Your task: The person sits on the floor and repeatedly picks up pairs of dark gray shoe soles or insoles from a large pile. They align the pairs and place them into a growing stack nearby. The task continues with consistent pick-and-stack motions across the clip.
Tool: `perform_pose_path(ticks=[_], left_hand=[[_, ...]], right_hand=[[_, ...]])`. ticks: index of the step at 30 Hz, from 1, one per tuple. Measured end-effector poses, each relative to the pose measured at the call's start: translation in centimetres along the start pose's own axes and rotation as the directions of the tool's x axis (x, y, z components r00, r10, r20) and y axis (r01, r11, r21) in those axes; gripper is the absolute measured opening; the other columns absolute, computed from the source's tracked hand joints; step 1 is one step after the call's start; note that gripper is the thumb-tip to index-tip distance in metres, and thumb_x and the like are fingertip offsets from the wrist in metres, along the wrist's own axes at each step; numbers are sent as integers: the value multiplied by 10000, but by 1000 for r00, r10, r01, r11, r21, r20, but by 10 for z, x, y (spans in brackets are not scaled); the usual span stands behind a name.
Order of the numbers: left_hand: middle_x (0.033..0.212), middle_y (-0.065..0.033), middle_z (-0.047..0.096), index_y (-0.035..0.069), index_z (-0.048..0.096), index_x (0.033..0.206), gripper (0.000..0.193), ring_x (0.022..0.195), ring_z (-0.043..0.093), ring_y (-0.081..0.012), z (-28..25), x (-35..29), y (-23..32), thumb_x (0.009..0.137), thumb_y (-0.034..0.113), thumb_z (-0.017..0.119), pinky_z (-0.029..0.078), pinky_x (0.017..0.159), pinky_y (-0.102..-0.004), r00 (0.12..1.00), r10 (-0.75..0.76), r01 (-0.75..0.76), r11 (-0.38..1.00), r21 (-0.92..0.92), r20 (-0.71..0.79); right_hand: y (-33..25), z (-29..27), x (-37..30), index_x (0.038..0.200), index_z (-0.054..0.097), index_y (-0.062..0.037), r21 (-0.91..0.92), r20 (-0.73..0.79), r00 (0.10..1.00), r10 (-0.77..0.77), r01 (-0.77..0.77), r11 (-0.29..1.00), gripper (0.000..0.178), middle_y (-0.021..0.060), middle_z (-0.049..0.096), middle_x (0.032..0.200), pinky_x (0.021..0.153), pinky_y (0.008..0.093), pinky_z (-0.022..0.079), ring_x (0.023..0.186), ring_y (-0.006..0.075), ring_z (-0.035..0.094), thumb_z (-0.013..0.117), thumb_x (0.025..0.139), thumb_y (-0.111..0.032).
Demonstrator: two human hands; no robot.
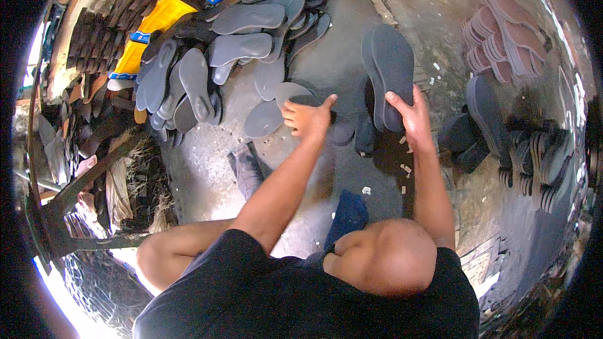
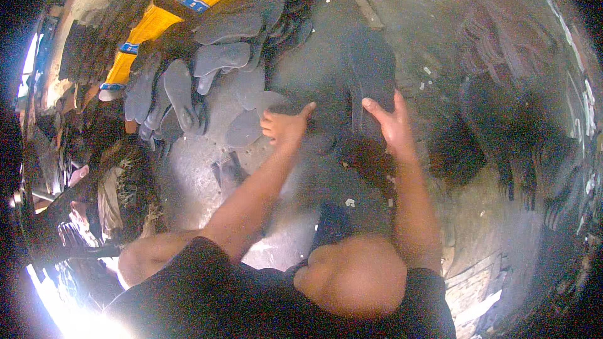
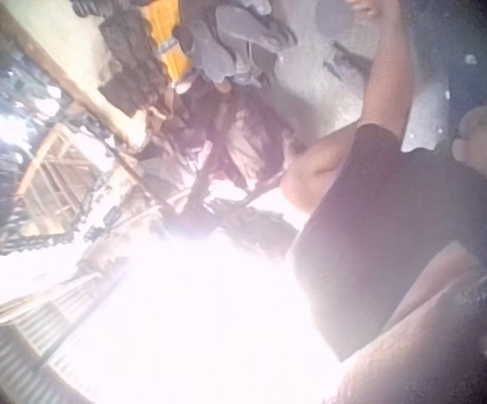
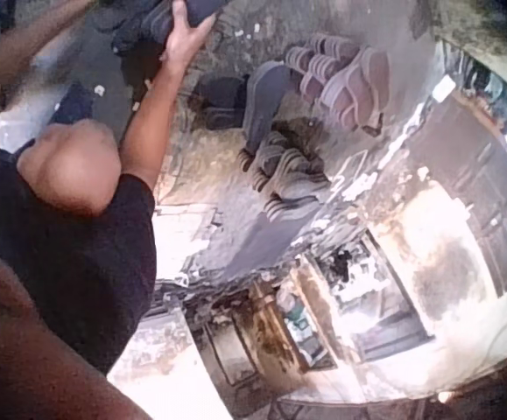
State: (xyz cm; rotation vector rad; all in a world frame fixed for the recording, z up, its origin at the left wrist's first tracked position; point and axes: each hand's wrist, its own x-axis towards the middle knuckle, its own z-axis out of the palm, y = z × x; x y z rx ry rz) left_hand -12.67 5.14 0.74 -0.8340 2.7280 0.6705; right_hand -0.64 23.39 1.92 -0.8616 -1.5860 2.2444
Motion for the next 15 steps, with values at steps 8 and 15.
perform_pose_path(ticks=[8,15], left_hand=[[1487,-241,462,-9,309,1538,848,1354,468,-384,0,-3,-59,832,176,740,375,1147,-471,974,220,-112,695,-710,61],[1543,-213,460,52,316,1571,902,1439,423,-379,-36,68,-71,869,348,798,343,1190,-494,523,830,-817,552,-163,193]], right_hand=[[11,30,-40,1608,249,55,155,280,905,321,-373,915,999,192,546,1478,1082,417,480,1281,307,591,831,870,-286],[-8,33,-47,1541,341,37,-114,78,994,72,-63,992,848,187,554,1448,1102,411,455,1295,273,572,813,851,-106]])
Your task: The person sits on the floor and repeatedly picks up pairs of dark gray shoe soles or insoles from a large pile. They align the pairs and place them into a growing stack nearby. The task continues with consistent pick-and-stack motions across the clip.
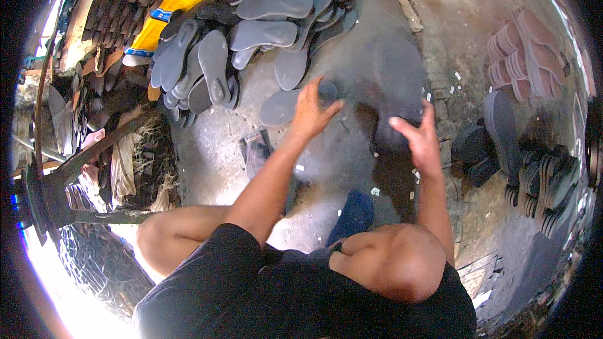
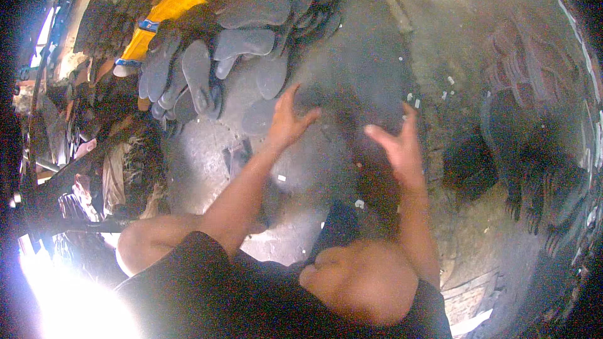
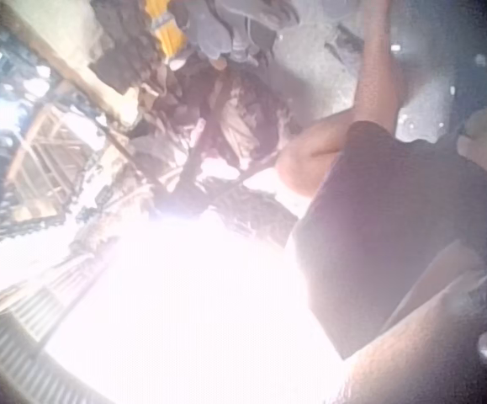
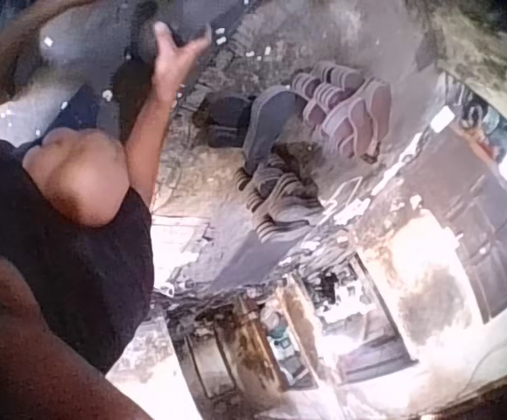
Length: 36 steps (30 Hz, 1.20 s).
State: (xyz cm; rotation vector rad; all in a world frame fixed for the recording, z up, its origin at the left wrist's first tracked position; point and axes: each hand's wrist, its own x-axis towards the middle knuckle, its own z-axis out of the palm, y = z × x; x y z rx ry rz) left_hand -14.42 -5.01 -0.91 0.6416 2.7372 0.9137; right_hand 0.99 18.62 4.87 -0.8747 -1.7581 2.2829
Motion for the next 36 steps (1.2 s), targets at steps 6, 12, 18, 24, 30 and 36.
perform_pose_path(ticks=[6,12,18,24,30,36], left_hand=[[1567,-101,455,126,429,1508,884,1509,370,-312,-18,10,13,733,178,850,320,1175,-561,926,98,-231,910,343,364],[1429,-124,533,70,623,1270,482,1444,464,-275,19,-20,61,793,34,680,313,1187,-532,641,753,-766,639,65,149],[1230,-111,550,51,646,1171,364,1300,543,-301,71,-41,79,808,25,663,357,1221,-559,423,906,-859,406,-310,15],[1240,-142,507,42,588,1178,480,1292,523,-372,90,-41,113,723,-63,698,375,1218,-593,433,877,-871,347,-347,-210],[1441,-207,430,48,415,1415,757,1444,400,-432,116,-44,106,739,-46,742,309,1225,-624,563,794,-788,433,-438,-228],[1628,-202,344,91,416,1545,743,1558,236,-403,94,-26,91,906,306,729,164,1261,-618,790,390,-512,844,160,473]], right_hand=[[7,-76,5,1490,473,-22,172,-35,998,47,-41,984,759,159,654,1331,1019,457,525,1161,324,657,817,832,-177],[18,-79,-22,1455,496,-35,454,34,995,99,-103,885,678,131,690,1245,951,455,583,1108,299,690,760,857,-212],[26,-76,-59,1496,434,-60,620,130,979,158,-205,757,636,144,647,1318,981,461,592,1152,304,684,678,921,-186],[9,-75,-78,1553,365,-64,569,-22,997,71,-46,821,675,141,610,1372,1006,421,577,1203,275,661,650,952,-179],[16,-70,-79,1504,393,-96,606,-184,982,36,85,791,676,111,627,1303,950,456,602,1124,295,680,705,904,-128],[18,-67,-77,1546,373,-75,471,-229,973,27,86,878,741,112,593,1365,1042,437,531,1221,287,623,699,883,-127]])
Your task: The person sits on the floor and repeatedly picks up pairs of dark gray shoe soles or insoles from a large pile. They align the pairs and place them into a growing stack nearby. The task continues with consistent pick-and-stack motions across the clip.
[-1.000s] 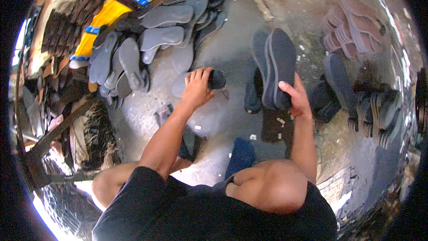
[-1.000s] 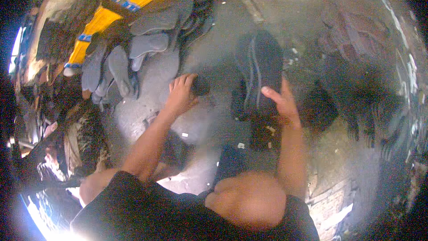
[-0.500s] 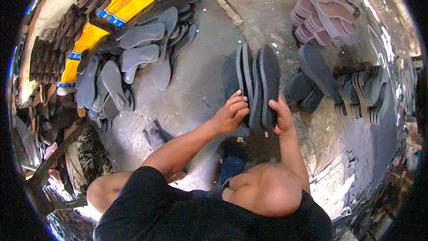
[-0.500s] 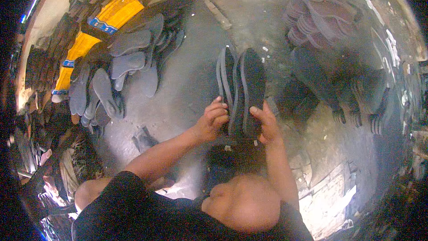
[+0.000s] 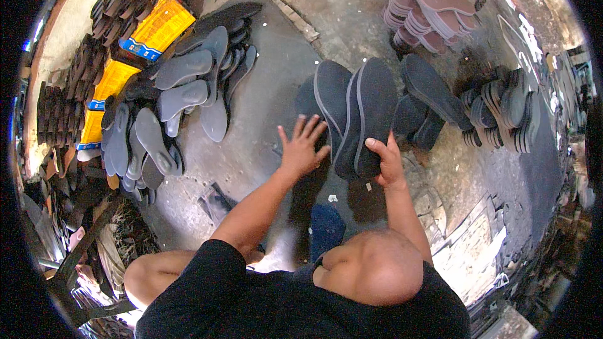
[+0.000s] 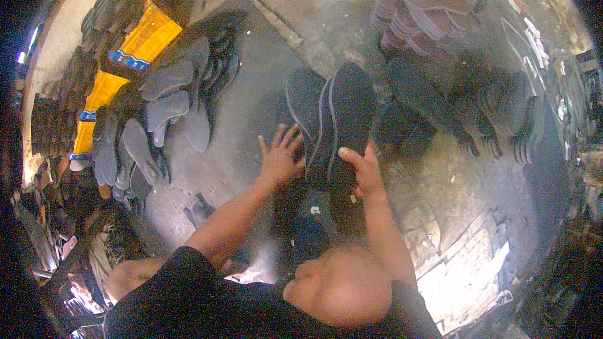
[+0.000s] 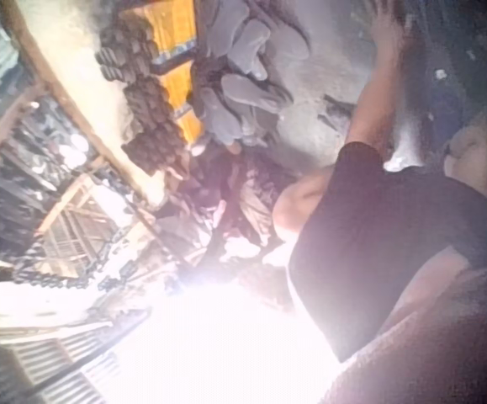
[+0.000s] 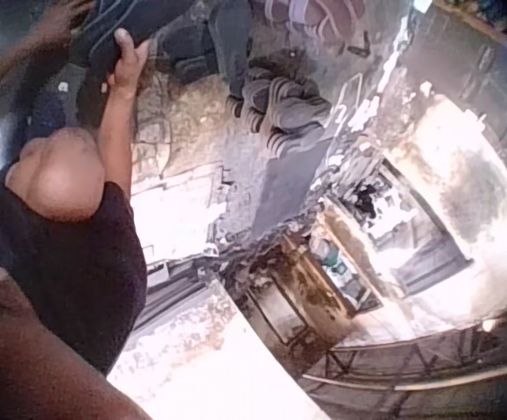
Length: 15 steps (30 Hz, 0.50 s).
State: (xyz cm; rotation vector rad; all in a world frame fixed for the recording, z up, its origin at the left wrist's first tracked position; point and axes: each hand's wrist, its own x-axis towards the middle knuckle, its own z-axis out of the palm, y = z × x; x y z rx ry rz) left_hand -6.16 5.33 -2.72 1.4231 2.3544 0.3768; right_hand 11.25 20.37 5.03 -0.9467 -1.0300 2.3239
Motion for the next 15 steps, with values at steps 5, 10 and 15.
perform_pose_path(ticks=[5,10,15], left_hand=[[1631,-181,363,80,447,1531,738,1510,335,-345,-15,5,-27,1017,597,560,251,1222,-547,832,-552,326,557,-764,-48],[1683,-230,215,-15,76,1642,1047,1561,210,-351,-47,-10,56,995,634,581,164,1274,-453,967,-206,144,-47,-989,150],[1675,-187,281,155,240,1650,1127,1568,216,-401,-46,-5,-28,765,412,889,192,1267,-541,898,36,-318,740,-592,-438]], right_hand=[[11,2,5,1527,376,-84,-46,63,998,11,-8,999,794,115,619,1350,1045,450,527,1194,303,642,778,845,-135],[24,13,7,1516,348,-33,-649,104,992,75,11,760,852,177,563,1430,1105,431,450,1310,322,572,834,835,-196],[36,27,1,1487,391,-6,-991,114,989,-96,107,-76,944,263,583,1369,1128,510,400,1272,430,572,889,759,-342]])
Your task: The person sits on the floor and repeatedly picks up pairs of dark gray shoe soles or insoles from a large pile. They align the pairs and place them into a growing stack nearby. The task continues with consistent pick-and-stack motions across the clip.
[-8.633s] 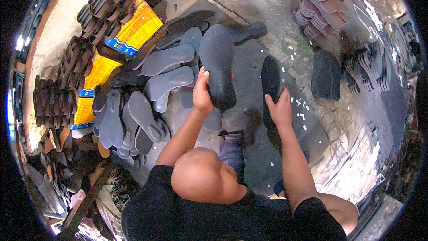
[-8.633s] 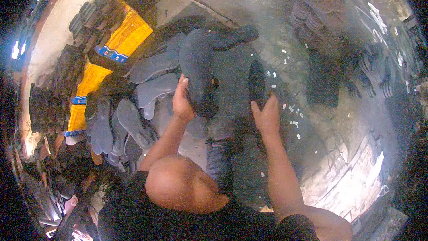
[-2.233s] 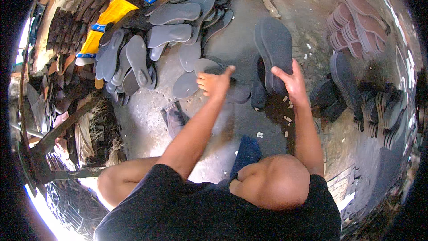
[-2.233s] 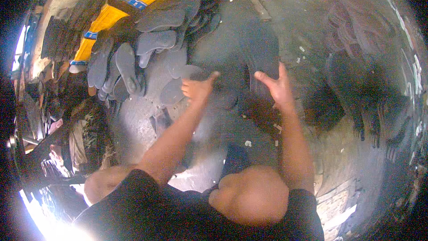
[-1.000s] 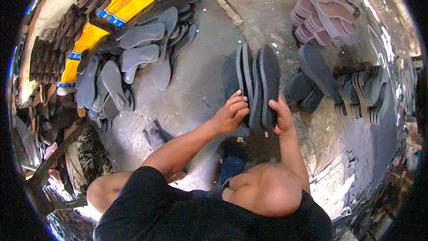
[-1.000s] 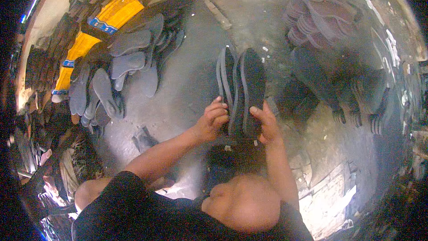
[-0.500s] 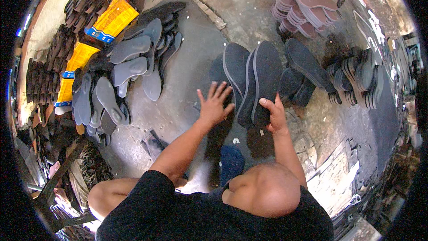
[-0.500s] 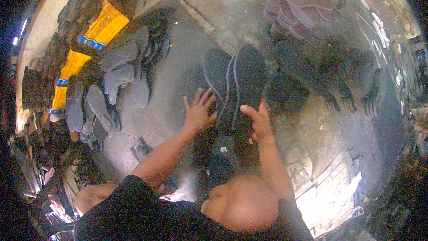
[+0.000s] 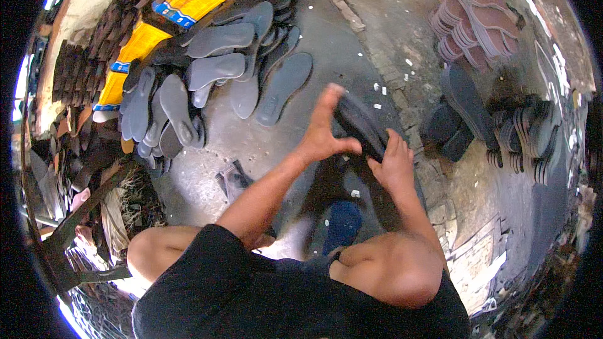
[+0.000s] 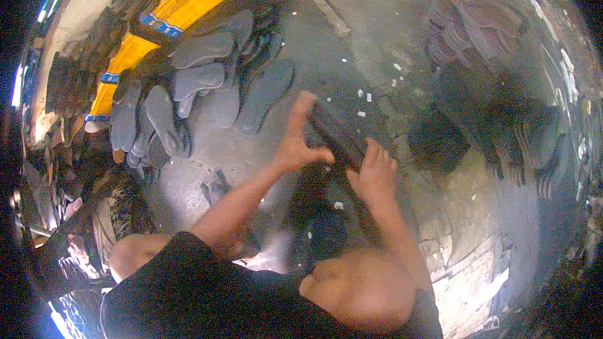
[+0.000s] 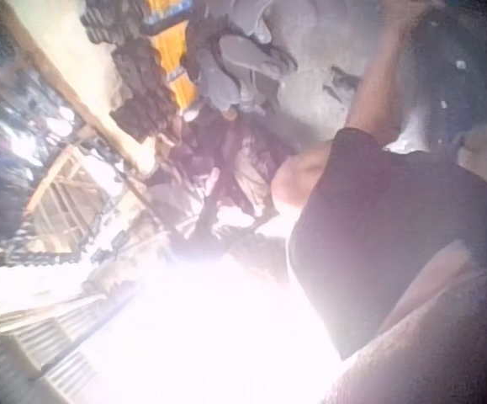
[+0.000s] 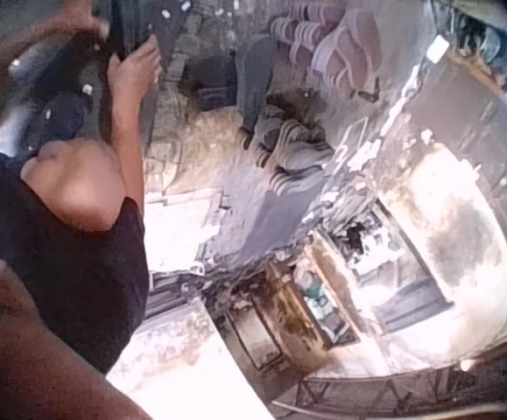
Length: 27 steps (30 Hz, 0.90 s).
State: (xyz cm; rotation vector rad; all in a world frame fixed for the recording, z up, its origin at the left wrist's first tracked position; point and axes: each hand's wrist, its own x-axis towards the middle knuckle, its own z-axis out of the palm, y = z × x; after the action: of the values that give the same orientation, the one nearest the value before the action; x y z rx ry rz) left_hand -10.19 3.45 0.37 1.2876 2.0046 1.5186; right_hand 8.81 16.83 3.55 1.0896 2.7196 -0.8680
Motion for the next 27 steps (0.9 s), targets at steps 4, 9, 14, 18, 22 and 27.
perform_pose_path(ticks=[4,9,14,18,22,27], left_hand=[[1486,-139,490,312,511,1489,948,1418,430,-394,-37,28,-15,644,278,938,348,1157,-601,870,-71,-205,848,489,488],[1123,-97,619,78,648,1171,629,1144,575,-336,-36,69,102,613,223,900,414,1096,-476,729,343,-510,850,135,593],[1094,-128,627,31,624,1165,644,1160,585,-351,-22,50,76,640,277,904,406,1114,-484,849,334,-475,822,313,410],[1212,-162,620,32,594,1224,678,1230,565,-386,-43,16,0,666,248,912,419,1105,-507,877,11,-243,873,423,480],[1220,-179,604,35,579,1247,627,1205,565,-402,-46,49,33,716,202,869,431,1096,-503,788,151,-331,922,203,597],[1178,-172,603,71,596,1225,559,1152,564,-389,-16,48,88,720,87,833,464,1032,-464,793,199,-378,902,209,576]], right_hand=[[27,32,5,1443,432,-19,-98,-133,968,-212,200,975,935,216,603,1278,1053,528,415,1203,422,558,916,699,-314],[48,75,0,1442,458,-48,481,-410,882,-233,427,766,836,165,571,1374,1077,478,431,1304,326,523,918,775,-254],[47,76,10,1486,412,-36,235,-174,935,-308,343,909,861,191,524,1419,1067,499,442,1312,395,514,883,814,-298],[16,33,7,1331,505,-11,-169,-179,928,-327,299,939,808,181,601,1209,1025,495,419,1191,415,549,921,708,-314],[37,33,11,1268,521,-36,13,-311,882,-353,375,927,775,163,602,1168,952,479,482,1100,390,600,946,648,-227],[39,48,0,1274,523,-64,447,-371,909,-191,355,821,792,155,608,1162,907,459,515,1058,371,629,967,632,-201]])
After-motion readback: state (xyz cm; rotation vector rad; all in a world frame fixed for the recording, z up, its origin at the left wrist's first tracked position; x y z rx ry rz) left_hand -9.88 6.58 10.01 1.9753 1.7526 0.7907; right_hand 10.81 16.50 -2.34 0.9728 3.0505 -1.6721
